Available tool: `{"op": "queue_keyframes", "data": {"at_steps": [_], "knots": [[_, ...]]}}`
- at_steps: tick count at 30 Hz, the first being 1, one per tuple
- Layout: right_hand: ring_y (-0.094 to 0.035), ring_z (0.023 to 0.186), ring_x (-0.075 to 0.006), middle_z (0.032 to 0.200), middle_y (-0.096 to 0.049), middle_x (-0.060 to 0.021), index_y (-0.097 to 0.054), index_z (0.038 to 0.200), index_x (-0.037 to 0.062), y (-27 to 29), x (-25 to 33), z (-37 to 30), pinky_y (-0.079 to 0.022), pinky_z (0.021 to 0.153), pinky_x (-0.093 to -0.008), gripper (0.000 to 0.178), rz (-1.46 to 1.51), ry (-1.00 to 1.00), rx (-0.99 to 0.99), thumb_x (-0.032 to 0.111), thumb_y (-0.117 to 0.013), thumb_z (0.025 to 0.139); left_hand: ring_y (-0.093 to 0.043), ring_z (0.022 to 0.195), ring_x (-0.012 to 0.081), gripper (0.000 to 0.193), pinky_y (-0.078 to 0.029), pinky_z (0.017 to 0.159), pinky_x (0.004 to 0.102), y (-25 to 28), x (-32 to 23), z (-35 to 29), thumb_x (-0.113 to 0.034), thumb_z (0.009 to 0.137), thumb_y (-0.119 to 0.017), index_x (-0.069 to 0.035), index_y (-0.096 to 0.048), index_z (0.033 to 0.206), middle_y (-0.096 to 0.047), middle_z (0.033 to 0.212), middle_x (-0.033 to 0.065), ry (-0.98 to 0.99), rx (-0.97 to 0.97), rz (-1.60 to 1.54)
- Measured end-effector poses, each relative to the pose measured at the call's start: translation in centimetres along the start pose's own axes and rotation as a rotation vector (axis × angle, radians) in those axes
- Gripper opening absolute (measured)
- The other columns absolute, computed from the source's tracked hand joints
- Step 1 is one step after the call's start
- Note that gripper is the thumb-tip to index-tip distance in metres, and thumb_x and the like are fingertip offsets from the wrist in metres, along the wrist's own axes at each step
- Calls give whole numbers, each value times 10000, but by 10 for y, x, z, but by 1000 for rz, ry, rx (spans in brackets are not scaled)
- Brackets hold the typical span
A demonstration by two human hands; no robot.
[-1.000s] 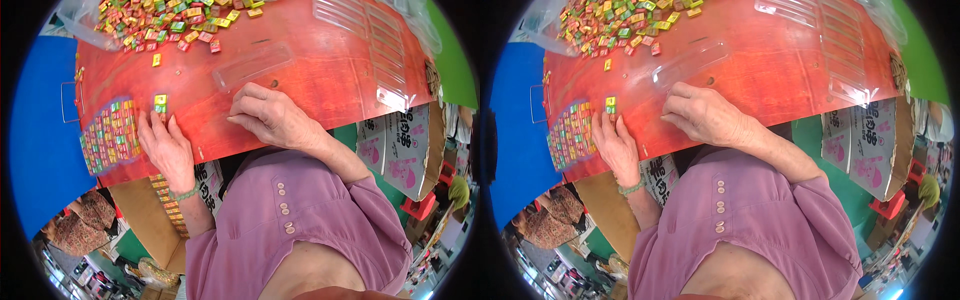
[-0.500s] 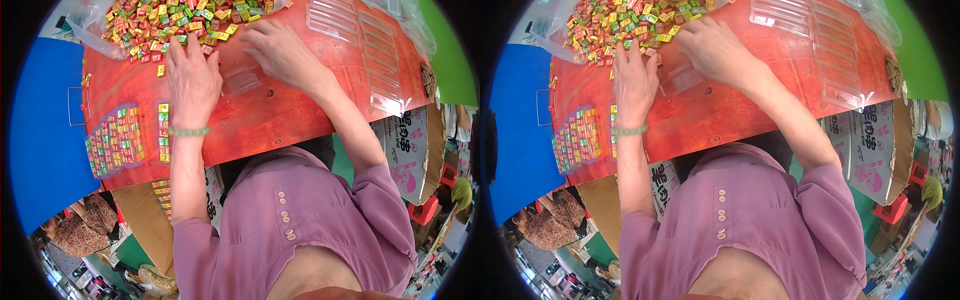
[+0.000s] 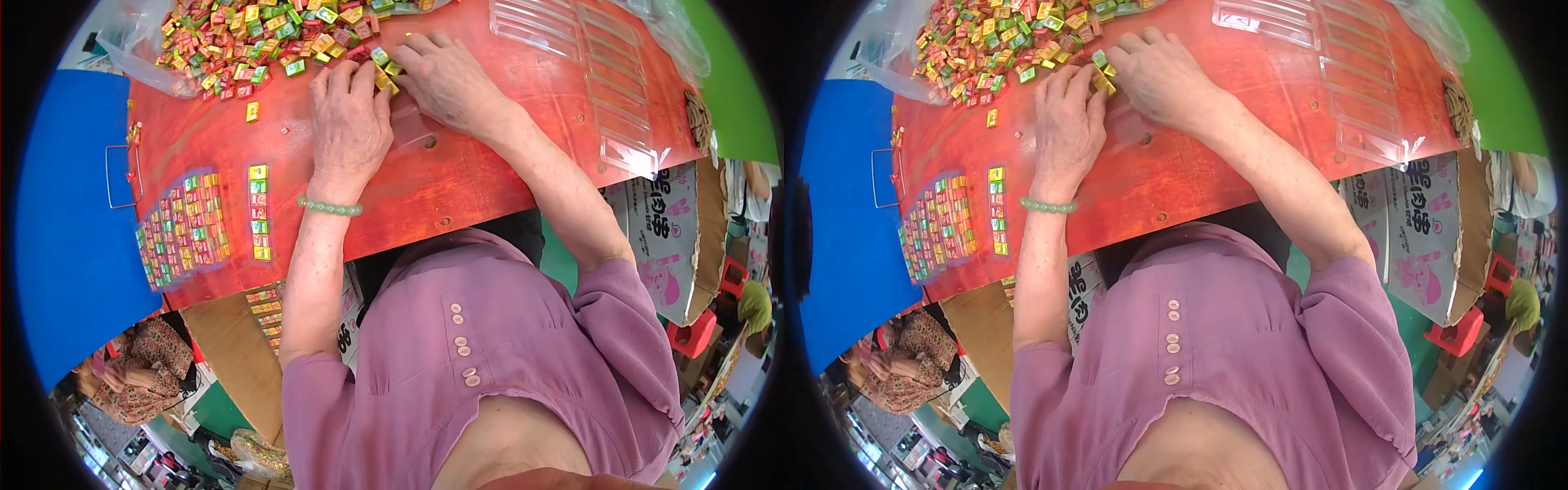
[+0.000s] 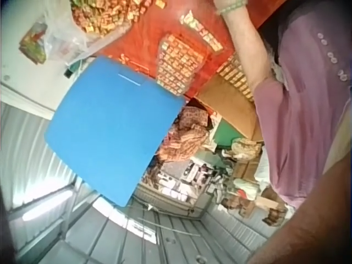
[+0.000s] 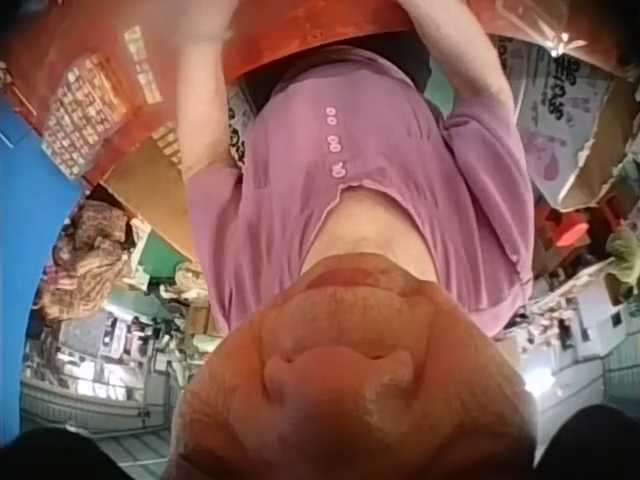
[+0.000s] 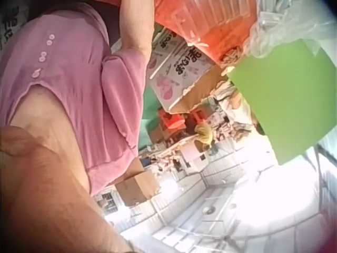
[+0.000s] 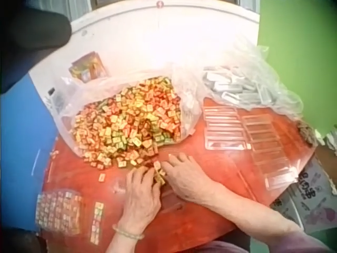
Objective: A person is manually arranging small wrapped items into clear plastic trays and then stacking them into a box.
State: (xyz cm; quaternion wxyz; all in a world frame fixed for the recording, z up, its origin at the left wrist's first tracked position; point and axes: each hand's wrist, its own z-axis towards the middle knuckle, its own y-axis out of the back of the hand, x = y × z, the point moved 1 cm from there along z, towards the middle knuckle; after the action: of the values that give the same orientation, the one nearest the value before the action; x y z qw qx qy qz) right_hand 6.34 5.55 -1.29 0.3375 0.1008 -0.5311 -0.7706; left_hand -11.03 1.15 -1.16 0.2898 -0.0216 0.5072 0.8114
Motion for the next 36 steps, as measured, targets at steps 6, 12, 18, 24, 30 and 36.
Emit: {"op": "queue_keyframes", "data": {"at_steps": [6, 12, 18, 24, 30, 36], "knots": [[-608, 1030, -358, 1055, -630, -131, -665, 1123, 45, 34, -4, -35, -513, 884, -443, 266, 64, -51, -17, 160, -739, 895, -603, 1174, 378, 392, -505, 1013, 447, 12, -6, -1, -72, 873, -748, 16, -666, 1246, -658, 1231, 195, 20, -24, -332], [-627, 884, -369, 944, -582, -156, -609, 976, 5, 42, -4, -49, -523, 756, -444, 248, 171, -111, -107, 188, -766, 916, -667, 1102, 344, 358, -551, 941, 419, 22, 4, -6, -60, 858, -763, 7, -691, 1203, -683, 1192, 178, 96, -75, -378], [-639, 788, -370, 901, -586, -161, -594, 944, 14, 44, 2, -51, -520, 666, -431, 251, 196, -122, -132, 187, -774, 917, -660, 1049, 338, 329, -555, 893, 424, 41, -10, -21, -52, 824, -777, -5, -713, 1143, -674, 1134, 154, 56, 86, -328], [-654, 765, -356, 849, -622, -147, -608, 964, 16, 43, 8, -49, -520, 637, -431, 225, 219, -127, -154, 158, -775, 913, -647, 1008, 332, 324, -550, 854, 421, 39, -15, -23, -97, 813, -804, -20, -711, 1114, -668, 1063, 135, -15, 79, -306], [-648, 768, -303, 882, -670, -116, -683, 1093, 51, 48, 7, -48, -498, 719, -404, 229, 157, -44, -235, 135, -768, 898, -627, 908, 327, 323, -533, 772, 427, 35, -19, -26, -136, 808, -826, -33, -695, 1084, -663, 964, 112, 2, 125, -298], [-639, 859, -287, 884, -665, -83, -711, 1053, 73, 50, 13, -49, -467, 825, -408, 169, 71, -82, -130, 168, -745, 917, -644, 974, 350, 331, -554, 859, 438, 34, -22, -25, -93, 837, -780, -24, -680, 1145, -660, 1105, 149, 25, 27, -362]]}}
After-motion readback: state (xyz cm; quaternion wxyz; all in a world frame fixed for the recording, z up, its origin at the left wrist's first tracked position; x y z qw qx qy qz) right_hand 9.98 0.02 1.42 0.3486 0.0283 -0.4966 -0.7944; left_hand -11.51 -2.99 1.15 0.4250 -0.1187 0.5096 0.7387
